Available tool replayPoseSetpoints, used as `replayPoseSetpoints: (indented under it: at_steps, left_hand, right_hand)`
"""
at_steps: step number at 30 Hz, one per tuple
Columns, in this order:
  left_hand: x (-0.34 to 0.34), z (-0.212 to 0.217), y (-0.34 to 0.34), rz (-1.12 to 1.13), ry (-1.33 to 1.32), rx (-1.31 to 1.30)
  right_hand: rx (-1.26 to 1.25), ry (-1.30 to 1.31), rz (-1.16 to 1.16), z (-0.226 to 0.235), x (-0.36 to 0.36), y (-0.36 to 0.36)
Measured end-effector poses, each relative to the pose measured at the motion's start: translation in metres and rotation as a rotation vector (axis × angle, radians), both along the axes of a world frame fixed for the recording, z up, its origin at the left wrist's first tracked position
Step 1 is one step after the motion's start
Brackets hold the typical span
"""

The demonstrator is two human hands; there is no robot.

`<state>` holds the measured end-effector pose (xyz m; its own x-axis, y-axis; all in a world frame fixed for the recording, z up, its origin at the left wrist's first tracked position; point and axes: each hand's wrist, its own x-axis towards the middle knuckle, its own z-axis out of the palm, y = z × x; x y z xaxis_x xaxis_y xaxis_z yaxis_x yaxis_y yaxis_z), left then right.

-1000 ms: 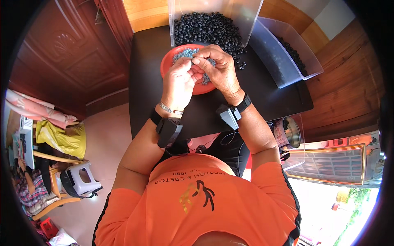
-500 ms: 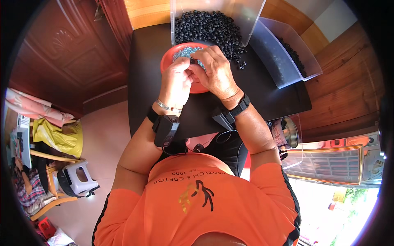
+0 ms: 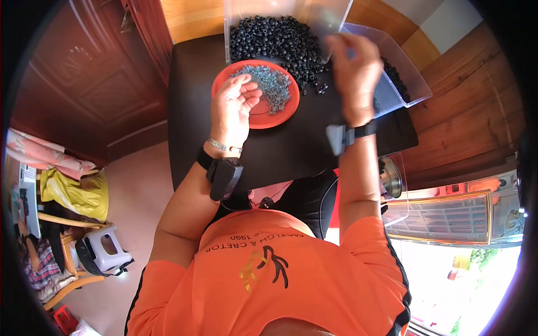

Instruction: Sorting small black items from a container into a plate and inspecting them.

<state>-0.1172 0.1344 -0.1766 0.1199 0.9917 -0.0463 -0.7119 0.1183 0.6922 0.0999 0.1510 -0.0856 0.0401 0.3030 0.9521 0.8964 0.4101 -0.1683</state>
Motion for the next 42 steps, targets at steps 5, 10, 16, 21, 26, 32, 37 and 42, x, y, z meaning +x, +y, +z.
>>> replayPoseSetpoints:
  at_steps: [5,10,16,21,26,32,37,42]
  left_hand:
    - [0.008,0.004,0.001,-0.009,-0.018,-0.043]
    - [0.000,-0.001,0.003,-0.004,-0.012,-0.047]
    - [0.005,-0.004,0.004,-0.022,-0.010,-0.085]
    - [0.003,-0.005,0.006,0.011,0.016,-0.098]
    - [0.005,-0.003,0.004,-0.022,0.016,-0.079]
    - [0.006,0.000,-0.001,-0.060,0.034,-0.069]
    - [0.009,0.000,-0.005,-0.226,0.133,0.081]
    - [0.012,-0.001,-0.006,-0.276,0.077,0.132]
  right_hand:
    - [-0.055,-0.293,-0.660,0.038,0.113,0.011]
    - [-0.360,-0.014,-0.209,0.007,0.098,0.023]
    - [-0.729,-0.239,0.071,-0.059,0.061,0.041]
    - [-0.994,-0.318,-0.179,-0.073,0.046,0.047]
    - [-0.921,-0.355,-0.216,-0.087,0.049,0.051]
    - [-0.789,0.224,0.439,-0.075,0.029,0.038]
    - [-0.805,0.192,0.823,-0.049,-0.013,0.006]
    - [-0.715,0.014,0.954,-0.054,-0.028,0.002]
